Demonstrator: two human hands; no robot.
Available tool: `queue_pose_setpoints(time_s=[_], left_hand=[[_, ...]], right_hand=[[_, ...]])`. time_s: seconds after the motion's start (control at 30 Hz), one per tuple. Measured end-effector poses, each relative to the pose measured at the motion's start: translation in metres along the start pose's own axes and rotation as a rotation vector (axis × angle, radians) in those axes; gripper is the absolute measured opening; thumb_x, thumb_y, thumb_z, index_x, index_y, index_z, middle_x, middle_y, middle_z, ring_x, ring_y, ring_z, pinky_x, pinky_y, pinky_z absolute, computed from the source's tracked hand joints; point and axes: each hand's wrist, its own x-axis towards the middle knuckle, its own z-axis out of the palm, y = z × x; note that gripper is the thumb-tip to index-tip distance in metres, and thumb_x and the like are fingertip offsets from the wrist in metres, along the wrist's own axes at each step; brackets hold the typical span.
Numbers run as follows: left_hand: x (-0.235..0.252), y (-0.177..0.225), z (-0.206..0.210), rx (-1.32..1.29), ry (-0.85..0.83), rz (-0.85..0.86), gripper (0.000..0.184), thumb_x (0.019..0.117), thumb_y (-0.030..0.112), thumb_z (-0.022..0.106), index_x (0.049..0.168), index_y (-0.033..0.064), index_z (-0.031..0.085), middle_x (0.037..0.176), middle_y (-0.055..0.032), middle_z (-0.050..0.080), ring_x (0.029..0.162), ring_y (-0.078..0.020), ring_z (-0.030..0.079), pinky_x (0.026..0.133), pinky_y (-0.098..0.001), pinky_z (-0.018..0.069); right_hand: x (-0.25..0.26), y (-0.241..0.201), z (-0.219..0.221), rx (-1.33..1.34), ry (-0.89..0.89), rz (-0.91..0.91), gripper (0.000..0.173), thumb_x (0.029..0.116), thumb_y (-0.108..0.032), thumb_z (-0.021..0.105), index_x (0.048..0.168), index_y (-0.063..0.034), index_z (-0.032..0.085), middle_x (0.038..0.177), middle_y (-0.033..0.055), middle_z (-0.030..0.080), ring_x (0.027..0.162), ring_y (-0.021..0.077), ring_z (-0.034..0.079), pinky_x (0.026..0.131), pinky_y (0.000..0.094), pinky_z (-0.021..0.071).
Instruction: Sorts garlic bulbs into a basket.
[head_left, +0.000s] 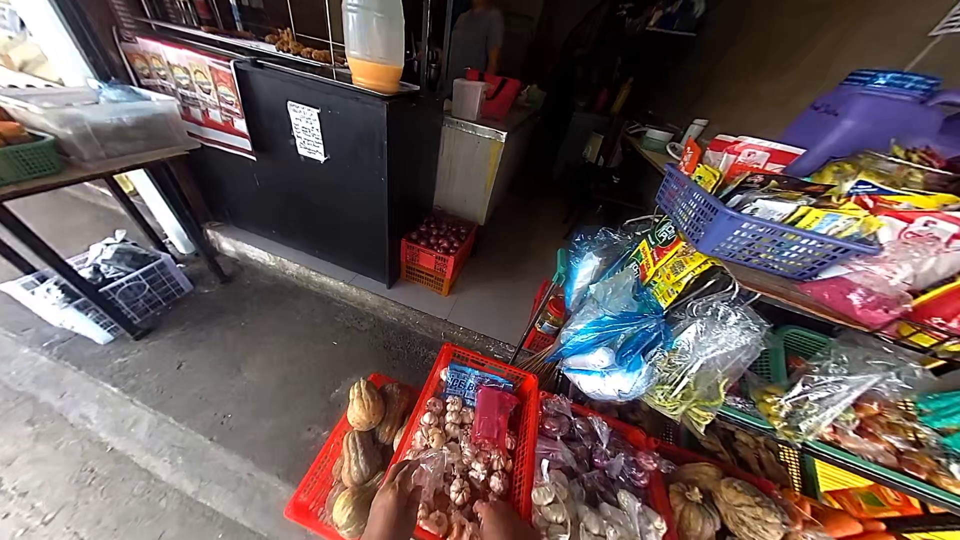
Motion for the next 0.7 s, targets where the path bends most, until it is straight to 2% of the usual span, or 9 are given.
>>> queue_pose_setpoints(time_s=[0.2, 0.3, 0.37, 0.43, 0.47, 0.5, 0.53, 0.63, 0.7], left_hand=[[0.003, -0.002, -0.004, -0.017, -0.005, 0.008, 0.041, 0.0964, 0.007, 0.063, 0.137, -0.0015, 0.062, 0.140, -0.0225, 0.059, 0.124, -0.0323, 0.063, 0.107, -0.0455, 0.0509], [-0.001, -0.009, -0.012, -0.028, 0.051, -0.016, 0.042, 0.0960, 0.008, 0.064, 0.137, -0.0011, 0.062, 0.140, -0.0219, 0.060, 0.124, -0.0323, 0.063, 0.107, -0.0466, 0.0506], [-0.004, -0.008, -0.019, -0.035, 0.088, -0.051, 0.041, 0.0963, 0.009, 0.064, 0.136, -0.0009, 0.062, 0.140, -0.0228, 0.059, 0.122, -0.0327, 0.064, 0.106, -0.0470, 0.0511], [-0.006, -0.007, -0.024, -0.029, 0.108, -0.087, 0.041, 0.0967, 0.009, 0.063, 0.136, -0.0004, 0.062, 0.140, -0.0229, 0.059, 0.122, -0.0331, 0.064, 0.106, -0.0473, 0.0507], [-0.007, -0.008, -0.025, -0.025, 0.113, -0.097, 0.041, 0.0968, 0.008, 0.062, 0.137, -0.0006, 0.062, 0.140, -0.0233, 0.059, 0.122, -0.0336, 0.064, 0.106, -0.0479, 0.0505], [-0.007, -0.009, -0.026, -0.021, 0.118, -0.102, 0.041, 0.0968, 0.008, 0.062, 0.137, -0.0004, 0.062, 0.140, -0.0235, 0.059, 0.120, -0.0338, 0.064, 0.105, -0.0481, 0.0510], [-0.008, -0.009, -0.026, -0.019, 0.124, -0.104, 0.042, 0.0965, 0.008, 0.062, 0.137, -0.0002, 0.062, 0.139, -0.0235, 0.059, 0.119, -0.0337, 0.065, 0.103, -0.0477, 0.0515], [-0.007, -0.007, -0.023, -0.021, 0.137, -0.081, 0.043, 0.0944, 0.006, 0.064, 0.137, -0.0007, 0.062, 0.138, -0.0232, 0.060, 0.118, -0.0334, 0.066, 0.103, -0.0463, 0.0525], [-0.006, -0.007, -0.019, -0.011, 0.112, -0.054, 0.044, 0.0937, 0.006, 0.065, 0.137, -0.0018, 0.061, 0.139, -0.0235, 0.059, 0.118, -0.0337, 0.065, 0.103, -0.0464, 0.0529]], right_hand=[[0.000, -0.003, 0.001, 0.003, 0.037, 0.006, 0.051, 0.0977, -0.031, 0.064, 0.139, -0.0020, 0.056, 0.132, 0.0261, 0.063, 0.125, 0.0427, 0.061, 0.104, 0.0623, 0.0484], [-0.002, -0.010, -0.002, 0.092, 0.126, 0.027, 0.052, 0.0907, -0.022, 0.070, 0.136, -0.0018, 0.057, 0.131, 0.0250, 0.064, 0.123, 0.0412, 0.062, 0.102, 0.0614, 0.0502], [0.003, -0.009, -0.006, 0.291, 0.175, 0.085, 0.056, 0.0903, -0.017, 0.068, 0.142, -0.0029, 0.052, 0.132, 0.0248, 0.063, 0.123, 0.0402, 0.063, 0.103, 0.0597, 0.0507], [0.007, -0.006, -0.009, 0.621, 0.198, 0.141, 0.047, 0.0943, -0.016, 0.064, 0.139, -0.0030, 0.055, 0.123, 0.0246, 0.067, 0.111, 0.0374, 0.067, 0.095, 0.0562, 0.0538], [0.004, -0.008, -0.013, 0.814, 0.185, 0.174, 0.036, 0.0988, -0.016, 0.059, 0.132, -0.0014, 0.059, 0.112, 0.0223, 0.067, 0.098, 0.0325, 0.066, 0.085, 0.0506, 0.0546], [-0.003, -0.012, -0.018, 1.020, 0.158, 0.222, 0.026, 0.1017, -0.019, 0.053, 0.120, -0.0023, 0.060, 0.093, 0.0149, 0.061, 0.077, 0.0239, 0.060, 0.068, 0.0414, 0.0513], [-0.013, -0.016, -0.026, 1.222, 0.099, 0.262, 0.023, 0.1030, -0.024, 0.049, 0.114, -0.0052, 0.057, 0.083, 0.0100, 0.058, 0.065, 0.0191, 0.057, 0.058, 0.0356, 0.0501], [-0.041, -0.026, -0.046, 1.595, -0.034, 0.207, 0.027, 0.1022, -0.031, 0.048, 0.108, -0.0075, 0.059, 0.080, 0.0118, 0.066, 0.062, 0.0222, 0.064, 0.055, 0.0374, 0.0555], [-0.054, -0.029, -0.051, 1.631, -0.142, -0.011, 0.025, 0.0966, -0.029, 0.053, 0.104, -0.0076, 0.064, 0.079, 0.0120, 0.069, 0.062, 0.0212, 0.066, 0.053, 0.0355, 0.0556]])
